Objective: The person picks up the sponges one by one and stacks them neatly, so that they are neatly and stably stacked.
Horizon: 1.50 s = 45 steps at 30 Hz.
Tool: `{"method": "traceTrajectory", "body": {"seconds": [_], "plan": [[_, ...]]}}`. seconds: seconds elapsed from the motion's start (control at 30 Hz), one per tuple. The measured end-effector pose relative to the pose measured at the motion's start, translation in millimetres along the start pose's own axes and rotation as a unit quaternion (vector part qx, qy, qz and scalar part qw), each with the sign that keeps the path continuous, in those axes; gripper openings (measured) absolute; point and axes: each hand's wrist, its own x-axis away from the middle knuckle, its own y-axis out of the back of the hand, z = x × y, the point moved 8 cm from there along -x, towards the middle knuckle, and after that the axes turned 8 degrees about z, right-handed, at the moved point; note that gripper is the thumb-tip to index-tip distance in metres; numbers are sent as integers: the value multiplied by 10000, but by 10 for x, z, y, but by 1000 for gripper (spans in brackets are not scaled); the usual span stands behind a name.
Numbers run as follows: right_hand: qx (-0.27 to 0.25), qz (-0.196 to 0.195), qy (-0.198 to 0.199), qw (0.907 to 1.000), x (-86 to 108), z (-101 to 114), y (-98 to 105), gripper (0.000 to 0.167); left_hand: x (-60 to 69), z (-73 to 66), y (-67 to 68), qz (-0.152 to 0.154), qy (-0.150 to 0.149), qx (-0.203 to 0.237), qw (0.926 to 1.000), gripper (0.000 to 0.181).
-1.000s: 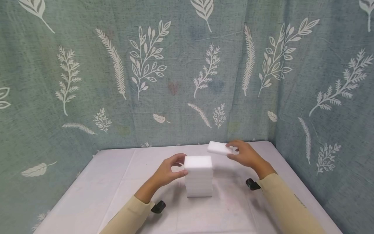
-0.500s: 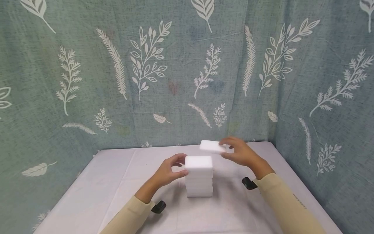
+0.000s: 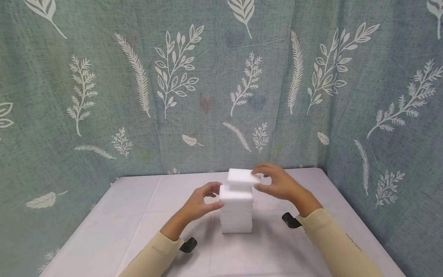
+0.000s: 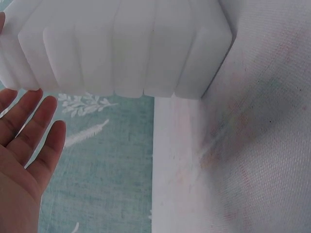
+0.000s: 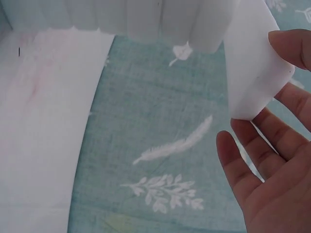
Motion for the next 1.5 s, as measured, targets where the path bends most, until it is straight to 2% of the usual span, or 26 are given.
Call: {"method": "traceTrajectory", "body": {"seconds": [0.23, 0.63, 0.97, 1.33, 1.5], "plan": [[5, 118, 71, 9999, -2, 95, -80, 34, -6, 15, -9, 15, 38, -55, 10000, 56], [-73, 195, 464, 9987, -22, 213, -188, 33, -4, 32, -20, 38, 103, -78, 9999, 56], [-48, 140, 605, 9981, -14, 274, -207, 33, 4, 10, -17, 37, 98, -145, 9998, 57], [-68, 267, 421, 9987, -24, 235, -252, 34, 6, 22, -20, 57, 153, -60, 9998, 58], [-12, 267, 460, 9986, -19, 253, -259, 35, 8, 16, -19, 56, 162, -78, 9998, 58]]}}
